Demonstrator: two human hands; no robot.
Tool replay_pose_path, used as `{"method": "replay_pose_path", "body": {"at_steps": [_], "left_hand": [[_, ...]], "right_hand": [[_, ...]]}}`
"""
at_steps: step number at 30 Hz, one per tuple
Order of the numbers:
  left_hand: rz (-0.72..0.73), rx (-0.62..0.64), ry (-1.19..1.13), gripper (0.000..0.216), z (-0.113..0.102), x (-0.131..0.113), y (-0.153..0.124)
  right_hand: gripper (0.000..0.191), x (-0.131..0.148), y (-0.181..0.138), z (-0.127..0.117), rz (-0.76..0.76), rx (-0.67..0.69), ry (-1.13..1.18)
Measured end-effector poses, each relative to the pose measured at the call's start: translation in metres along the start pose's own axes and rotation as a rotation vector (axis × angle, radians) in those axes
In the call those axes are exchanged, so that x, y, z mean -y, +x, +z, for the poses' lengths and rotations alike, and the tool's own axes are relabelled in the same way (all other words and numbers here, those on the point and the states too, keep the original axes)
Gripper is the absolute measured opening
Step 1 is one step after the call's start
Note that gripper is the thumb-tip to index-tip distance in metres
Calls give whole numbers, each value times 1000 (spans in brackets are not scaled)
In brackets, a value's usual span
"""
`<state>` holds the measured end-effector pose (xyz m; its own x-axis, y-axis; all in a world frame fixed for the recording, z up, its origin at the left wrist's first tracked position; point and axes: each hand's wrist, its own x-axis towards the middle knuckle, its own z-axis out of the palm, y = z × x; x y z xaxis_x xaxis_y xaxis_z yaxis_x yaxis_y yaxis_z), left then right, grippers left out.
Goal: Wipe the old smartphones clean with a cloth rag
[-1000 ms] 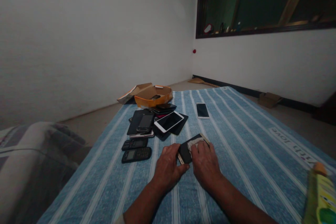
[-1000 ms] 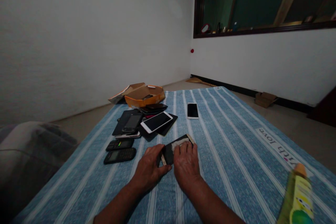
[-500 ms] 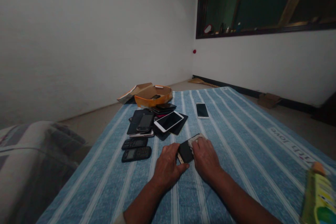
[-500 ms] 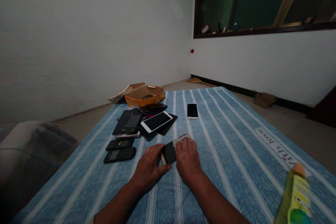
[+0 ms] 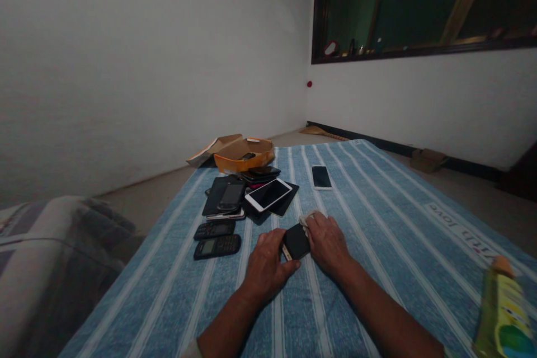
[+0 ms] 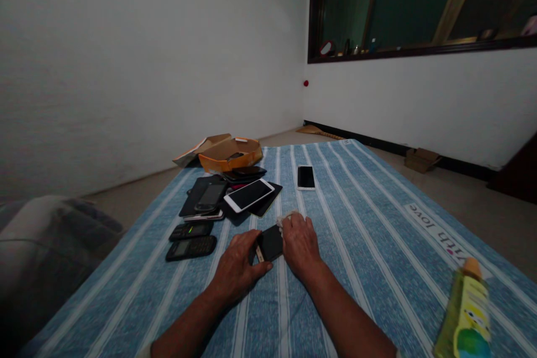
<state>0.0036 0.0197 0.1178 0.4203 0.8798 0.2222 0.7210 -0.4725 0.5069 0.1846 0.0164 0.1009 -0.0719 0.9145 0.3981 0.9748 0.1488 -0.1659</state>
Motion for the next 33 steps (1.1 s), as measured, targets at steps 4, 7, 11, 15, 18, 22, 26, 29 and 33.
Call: {"method": "replay_pose_path", "body": {"at_steps": [4,7,11,15,18,22,26,29,33], "left_hand": [[0,6,-12,49,1,1,0],[-5,9,-7,48,1,1,0],[-13,9,2,47,0,-2,0],[-5,2,5,47,-1,-2,1],[3,-13,6,50,0,-1,1],[22,-45,0,52,3,1,1],[10,-44,6,54,3,1,1],[6,-35,1,55,2,1,1],[-7,-27,3,58,2,1,1]], "right_hand": [[19,2,-1,-1,9,-16,-22],[19,0,1,0,2,-26,-16],[23,-1,1,2,-15,-39,-40],[24,9,-5,3,-44,-25,-54],[24,22,-10,3,-111,-5,-6],[30,34,-14,5,-208,5,82],[33,32,-13,7,-221,29,139],[29,27,-8,6,-172,51,143],[24,15,-2,2,-70,51,93]]}}
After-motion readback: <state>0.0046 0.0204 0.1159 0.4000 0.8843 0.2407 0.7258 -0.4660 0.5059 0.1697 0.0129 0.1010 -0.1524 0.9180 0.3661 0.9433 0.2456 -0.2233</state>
